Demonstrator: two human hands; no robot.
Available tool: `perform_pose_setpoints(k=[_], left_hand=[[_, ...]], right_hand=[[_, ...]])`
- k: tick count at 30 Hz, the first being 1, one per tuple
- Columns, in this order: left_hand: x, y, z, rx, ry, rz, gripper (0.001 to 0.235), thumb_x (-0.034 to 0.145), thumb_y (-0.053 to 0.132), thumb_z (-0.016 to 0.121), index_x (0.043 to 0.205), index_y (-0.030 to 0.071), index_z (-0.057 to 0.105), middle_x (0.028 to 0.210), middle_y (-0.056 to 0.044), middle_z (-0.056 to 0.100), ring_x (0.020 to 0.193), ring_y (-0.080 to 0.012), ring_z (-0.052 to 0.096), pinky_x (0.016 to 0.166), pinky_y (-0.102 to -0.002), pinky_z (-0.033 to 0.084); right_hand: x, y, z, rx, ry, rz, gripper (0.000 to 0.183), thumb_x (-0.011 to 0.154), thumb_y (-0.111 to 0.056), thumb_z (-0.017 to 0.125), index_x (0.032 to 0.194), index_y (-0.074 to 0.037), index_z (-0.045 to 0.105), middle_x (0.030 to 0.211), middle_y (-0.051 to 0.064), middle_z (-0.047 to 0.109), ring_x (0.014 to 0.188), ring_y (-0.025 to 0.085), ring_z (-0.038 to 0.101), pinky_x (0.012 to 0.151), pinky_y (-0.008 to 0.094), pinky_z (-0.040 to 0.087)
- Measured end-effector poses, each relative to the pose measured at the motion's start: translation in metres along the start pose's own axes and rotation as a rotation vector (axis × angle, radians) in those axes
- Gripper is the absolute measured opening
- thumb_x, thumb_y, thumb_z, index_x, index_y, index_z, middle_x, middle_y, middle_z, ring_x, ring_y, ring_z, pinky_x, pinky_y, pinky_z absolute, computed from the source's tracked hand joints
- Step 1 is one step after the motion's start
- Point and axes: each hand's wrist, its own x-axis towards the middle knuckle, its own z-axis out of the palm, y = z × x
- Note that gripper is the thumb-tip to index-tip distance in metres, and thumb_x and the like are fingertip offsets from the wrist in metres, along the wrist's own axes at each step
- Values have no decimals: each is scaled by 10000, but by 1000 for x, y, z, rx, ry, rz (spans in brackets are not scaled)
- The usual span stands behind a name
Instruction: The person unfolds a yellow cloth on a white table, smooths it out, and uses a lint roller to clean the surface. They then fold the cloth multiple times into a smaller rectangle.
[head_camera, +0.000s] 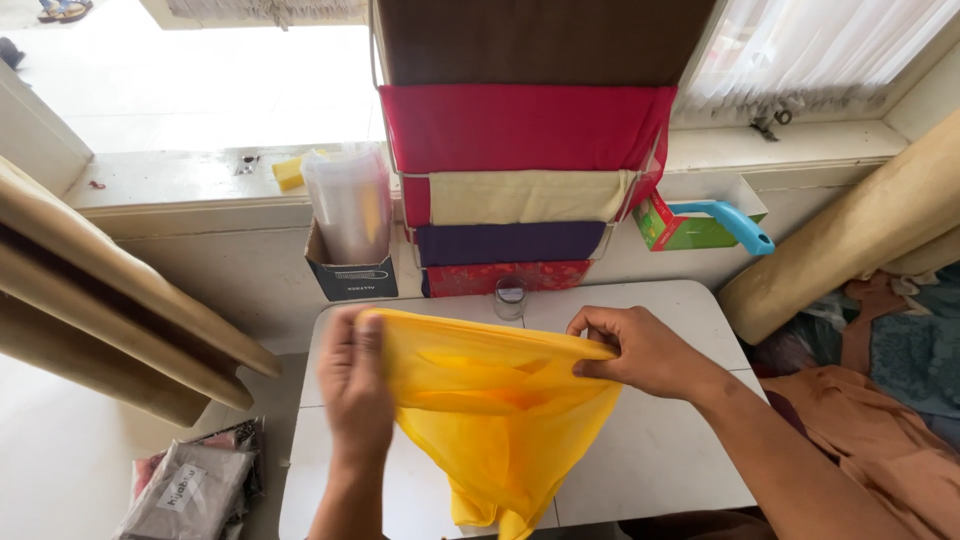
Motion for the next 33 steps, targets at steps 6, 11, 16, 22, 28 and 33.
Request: perform_pose_setpoints(k=[6, 11, 16, 22, 28, 33], left_hand=[[23, 10, -50, -196, 500, 305, 171, 1084, 263, 598, 940, 204, 526, 873, 88, 446, 827, -45, 453, 772, -214, 407], [27, 20, -74, -206, 563, 250, 194, 1103, 318, 575, 976, 190, 501, 866, 52, 469, 821, -84, 490, 779, -239, 477], [42, 4, -108, -221, 754, 115, 161, 1087, 269, 613, 972, 179, 544, 902, 31, 500, 850, -99, 544, 801, -250, 570], [56, -22, -142, -37, 876, 255, 180, 1139, 242, 591, 988, 157, 544, 925, 23, 528, 845, -78, 525, 803, -223, 542], [77, -42, -182, -238, 1128, -67, 177, 936, 367, 639, 903, 195, 617, 926, 23, 697, 837, -121, 688, 801, -277, 661], [76, -35, -165, -306, 1086, -295, 210, 832, 396, 662, 867, 189, 667, 956, 29, 728, 890, -120, 756, 831, -262, 683]], right_hand=[[22, 39, 0, -490, 273, 35, 468, 769, 16, 606, 1104, -302, 683, 1131, -57, 631, 1109, 179, 637, 816, 427, 499], [23, 46, -18, -259, 396, 43, 361, 774, -32, 626, 1042, -213, 787, 1040, -59, 761, 868, 210, 681, 773, 371, 520], [12, 36, -24, -162, 375, 77, 382, 836, -43, 769, 1181, -205, 775, 1071, -15, 797, 775, 167, 733, 789, 324, 585], [1, 39, -34, -98, 389, 131, 259, 848, -41, 689, 1044, -156, 812, 1029, -41, 798, 780, 114, 693, 598, 318, 534], [-7, 52, -37, 11, 401, 14, 179, 804, -55, 801, 977, -98, 824, 920, -17, 826, 853, 67, 728, 783, 230, 577], [-11, 67, -43, 293, 344, -112, 275, 847, 38, 698, 1083, -28, 822, 1055, 63, 836, 976, 137, 753, 875, 267, 588]])
